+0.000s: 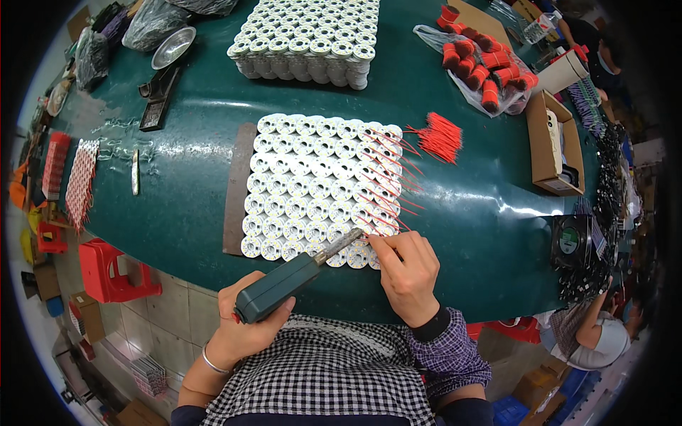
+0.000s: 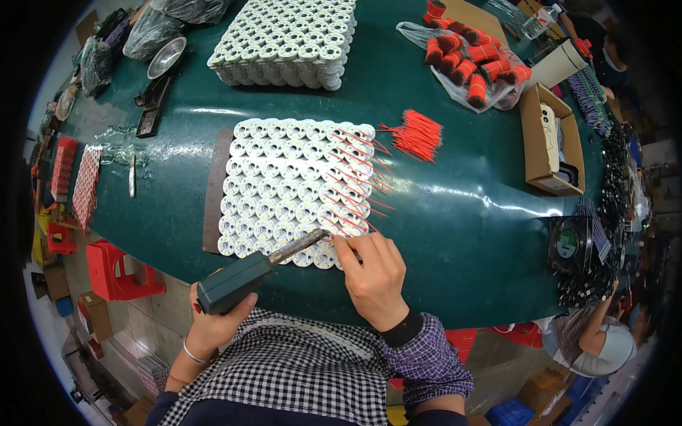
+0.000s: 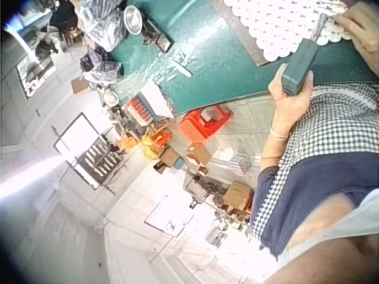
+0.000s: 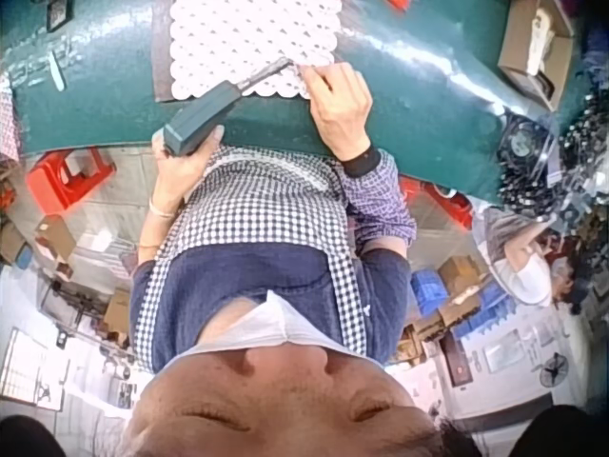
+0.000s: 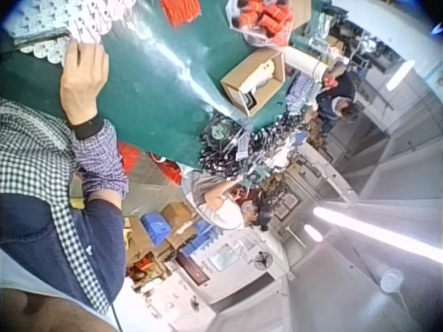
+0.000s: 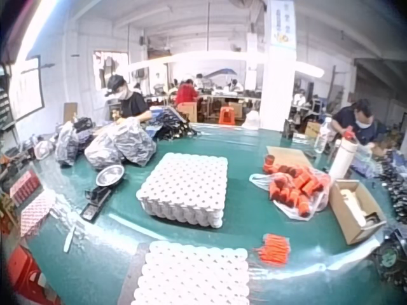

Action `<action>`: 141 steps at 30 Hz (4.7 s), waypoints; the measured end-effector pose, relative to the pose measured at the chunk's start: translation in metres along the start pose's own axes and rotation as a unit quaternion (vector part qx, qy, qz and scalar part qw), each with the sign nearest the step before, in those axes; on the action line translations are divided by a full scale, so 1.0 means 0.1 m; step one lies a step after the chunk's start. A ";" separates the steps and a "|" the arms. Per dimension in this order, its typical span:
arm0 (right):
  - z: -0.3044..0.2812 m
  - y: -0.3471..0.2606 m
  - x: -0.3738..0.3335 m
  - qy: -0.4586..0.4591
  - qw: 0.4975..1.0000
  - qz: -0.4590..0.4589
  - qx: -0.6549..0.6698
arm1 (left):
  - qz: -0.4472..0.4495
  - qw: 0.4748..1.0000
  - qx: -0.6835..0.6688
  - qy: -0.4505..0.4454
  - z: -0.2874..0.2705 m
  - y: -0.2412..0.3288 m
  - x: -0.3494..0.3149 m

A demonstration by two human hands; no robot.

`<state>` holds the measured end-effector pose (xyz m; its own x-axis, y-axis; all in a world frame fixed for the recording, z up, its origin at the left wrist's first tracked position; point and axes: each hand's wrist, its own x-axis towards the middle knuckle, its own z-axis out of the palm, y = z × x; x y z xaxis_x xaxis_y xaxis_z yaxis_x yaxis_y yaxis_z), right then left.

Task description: The person holds a soldering gun and solders red wires one by one onto an array of circular LED circuit boards on the workbench.

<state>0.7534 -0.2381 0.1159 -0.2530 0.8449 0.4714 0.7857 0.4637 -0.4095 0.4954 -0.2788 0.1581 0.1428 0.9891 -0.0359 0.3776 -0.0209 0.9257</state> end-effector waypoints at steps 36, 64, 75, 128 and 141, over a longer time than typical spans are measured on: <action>0.05 -0.08 -0.03 -0.003 1.000 -0.019 -0.014 | 0.022 1.000 0.005 0.021 -0.06 -0.10 -0.14; -0.06 -0.14 -0.26 0.012 1.000 -0.008 0.001 | 0.040 0.999 0.017 -0.003 -0.04 -0.07 -0.29; -0.07 -0.16 -0.25 0.004 1.000 -0.003 -0.008 | 0.026 1.000 0.014 -0.011 -0.02 -0.07 -0.29; -0.15 -0.16 -0.19 -0.009 1.000 0.010 -0.015 | -0.027 0.998 -0.032 0.056 -0.04 -0.24 -0.44; -0.16 1.17 0.64 0.075 0.988 0.026 -0.133 | -0.032 0.987 -0.104 0.115 -0.04 -0.67 -0.42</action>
<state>0.8378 -0.1338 0.1109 -0.1375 0.8080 0.5729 0.9213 0.3167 -0.2256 0.4601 -0.3183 0.0992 -0.0958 0.9949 -0.0318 0.1804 0.0488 0.9824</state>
